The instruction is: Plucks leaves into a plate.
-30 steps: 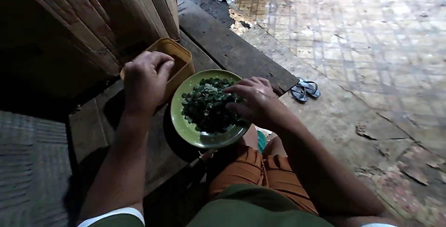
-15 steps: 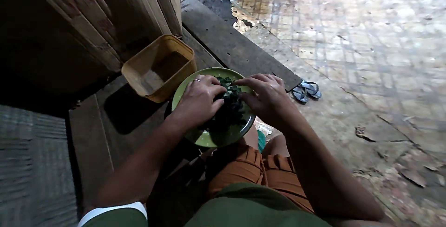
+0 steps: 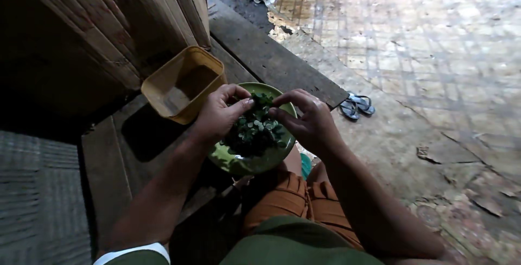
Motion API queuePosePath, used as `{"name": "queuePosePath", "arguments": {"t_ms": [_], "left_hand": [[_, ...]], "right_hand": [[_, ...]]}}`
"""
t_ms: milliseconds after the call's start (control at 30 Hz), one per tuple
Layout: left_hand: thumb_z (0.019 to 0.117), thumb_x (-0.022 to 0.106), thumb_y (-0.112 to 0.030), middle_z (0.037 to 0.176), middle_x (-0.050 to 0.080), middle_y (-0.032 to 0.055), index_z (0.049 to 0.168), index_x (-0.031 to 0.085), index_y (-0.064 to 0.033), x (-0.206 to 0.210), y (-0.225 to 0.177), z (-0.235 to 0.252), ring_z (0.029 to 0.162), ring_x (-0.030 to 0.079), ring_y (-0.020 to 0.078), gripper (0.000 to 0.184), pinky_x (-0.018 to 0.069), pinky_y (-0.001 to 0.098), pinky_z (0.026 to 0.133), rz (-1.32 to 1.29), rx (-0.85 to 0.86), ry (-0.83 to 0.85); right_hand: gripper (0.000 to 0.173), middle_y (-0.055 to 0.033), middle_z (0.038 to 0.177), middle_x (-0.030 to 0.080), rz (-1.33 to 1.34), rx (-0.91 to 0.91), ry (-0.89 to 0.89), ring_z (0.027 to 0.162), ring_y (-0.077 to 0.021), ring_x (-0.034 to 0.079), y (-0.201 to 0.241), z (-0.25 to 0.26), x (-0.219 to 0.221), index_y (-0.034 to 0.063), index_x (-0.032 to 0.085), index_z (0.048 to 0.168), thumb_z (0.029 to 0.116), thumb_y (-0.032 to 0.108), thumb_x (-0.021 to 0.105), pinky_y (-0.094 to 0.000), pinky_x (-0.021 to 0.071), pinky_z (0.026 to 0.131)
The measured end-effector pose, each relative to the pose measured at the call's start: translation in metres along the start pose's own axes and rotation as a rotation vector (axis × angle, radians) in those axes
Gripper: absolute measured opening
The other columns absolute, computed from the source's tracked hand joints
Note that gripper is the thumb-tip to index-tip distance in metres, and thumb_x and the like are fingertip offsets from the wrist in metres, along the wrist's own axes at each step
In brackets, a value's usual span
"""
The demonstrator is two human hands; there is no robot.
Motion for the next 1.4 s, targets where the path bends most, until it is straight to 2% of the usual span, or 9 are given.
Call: {"name": "queuePosePath", "arguments": {"t_ms": [167, 333, 467, 667, 733, 867, 933, 1100, 1400], "left_hand": [[0.094, 0.07, -0.01, 0.104, 0.063, 0.0022, 0.101, 0.069, -0.0084, -0.004, 0.001, -0.001, 0.087, 0.062, 0.0051, 0.007, 0.054, 0.0212, 0.077, 0.013, 0.014, 0.026], [0.0938, 0.07, -0.01, 0.105, 0.063, 0.0027, 0.1, 0.068, -0.0085, -0.004, 0.0, -0.002, 0.088, 0.062, 0.0057, 0.007, 0.0539, 0.0211, 0.078, 0.022, 0.005, 0.031], [0.094, 0.069, -0.011, 0.107, 0.064, 0.002, 0.101, 0.069, -0.0094, -0.005, 0.0, -0.003, 0.092, 0.063, 0.0065, 0.007, 0.0546, 0.0235, 0.08, 0.031, 0.016, 0.068], [0.1007, 0.061, -0.023, 0.121, 0.067, 0.0003, 0.135, 0.06, -0.0048, 0.004, -0.005, -0.004, 0.105, 0.064, 0.0028, 0.039, 0.0535, 0.0227, 0.093, -0.152, 0.054, 0.189], [0.0976, 0.065, -0.017, 0.118, 0.069, 0.001, 0.131, 0.06, -0.0031, 0.011, -0.004, -0.004, 0.102, 0.066, 0.0032, 0.037, 0.0558, 0.0224, 0.09, -0.182, 0.088, 0.209], [0.093, 0.069, -0.001, 0.093, 0.071, -0.0009, 0.107, 0.068, -0.0037, 0.017, 0.004, -0.003, 0.084, 0.068, 0.0031, 0.014, 0.0581, 0.0208, 0.078, -0.147, 0.124, 0.153], [0.0926, 0.069, 0.001, 0.088, 0.07, -0.001, 0.102, 0.068, -0.0038, 0.018, 0.004, -0.003, 0.079, 0.067, 0.0029, 0.01, 0.0579, 0.0199, 0.075, -0.13, 0.124, 0.155], [0.0926, 0.068, 0.0, 0.087, 0.069, 0.0004, 0.102, 0.068, -0.0036, 0.014, 0.003, -0.004, 0.076, 0.066, 0.0047, 0.01, 0.0571, 0.0207, 0.071, -0.084, 0.109, 0.177], [0.0938, 0.066, -0.002, 0.088, 0.069, 0.0012, 0.101, 0.068, -0.0048, -0.002, -0.001, -0.004, 0.076, 0.067, 0.0062, 0.008, 0.0581, 0.0213, 0.071, 0.007, 0.115, 0.173]], "right_hand": [[0.02, -0.0074, 0.11, 0.071, 0.035, 0.021, -0.048, 0.107, -0.0205, 0.066, -0.004, 0.002, -0.005, 0.007, 0.073, 0.11, 0.0965, 0.019, 0.067, -0.0514, 0.0463, 0.101], [0.033, -0.0063, 0.119, 0.069, 0.047, -0.007, 0.004, 0.114, -0.0216, 0.063, -0.005, 0.002, 0.001, 0.0107, 0.071, 0.126, 0.0953, 0.024, 0.068, -0.0541, 0.0445, 0.103], [0.02, -0.0062, 0.104, 0.07, 0.001, 0.0, 0.005, 0.101, -0.0201, 0.066, -0.004, 0.006, 0.004, 0.0087, 0.074, 0.107, 0.0987, 0.024, 0.065, -0.053, 0.0459, 0.098], [0.016, -0.0066, 0.1, 0.07, -0.001, 0.002, 0.054, 0.099, -0.02, 0.066, -0.002, 0.008, 0.007, 0.0069, 0.074, 0.103, 0.0982, 0.019, 0.065, -0.0525, 0.0451, 0.098], [0.016, -0.0057, 0.1, 0.071, 0.001, -0.004, 0.061, 0.098, -0.0192, 0.066, -0.002, 0.007, 0.008, 0.0072, 0.074, 0.103, 0.0977, 0.02, 0.067, -0.0519, 0.0452, 0.097], [0.014, -0.0048, 0.098, 0.071, 0.004, -0.02, 0.061, 0.097, -0.018, 0.066, -0.003, 0.006, 0.008, 0.0077, 0.074, 0.102, 0.0974, 0.018, 0.066, -0.0519, 0.0453, 0.097], [0.015, -0.0039, 0.097, 0.071, 0.008, -0.019, 0.058, 0.096, -0.0173, 0.066, -0.005, 0.006, 0.007, 0.0084, 0.074, 0.1, 0.0979, 0.02, 0.065, -0.0519, 0.0445, 0.098], [0.018, -0.0078, 0.099, 0.07, -0.008, 0.032, 0.074, 0.099, -0.0211, 0.066, -0.011, 0.004, -0.004, 0.0052, 0.074, 0.104, 0.0983, 0.02, 0.065, -0.054, 0.0451, 0.1], [0.013, -0.0052, 0.097, 0.069, 0.009, 0.035, 0.048, 0.092, -0.0144, 0.066, -0.023, 0.003, -0.018, 0.006, 0.074, 0.099, 0.096, 0.016, 0.067, -0.0406, 0.0519, 0.087]]}}
Point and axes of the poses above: each hand's wrist, its own z-axis towards the middle knuckle, its own x-axis out of the palm, y = z × x, the point moved 4 cm from there along z, towards the middle knuckle
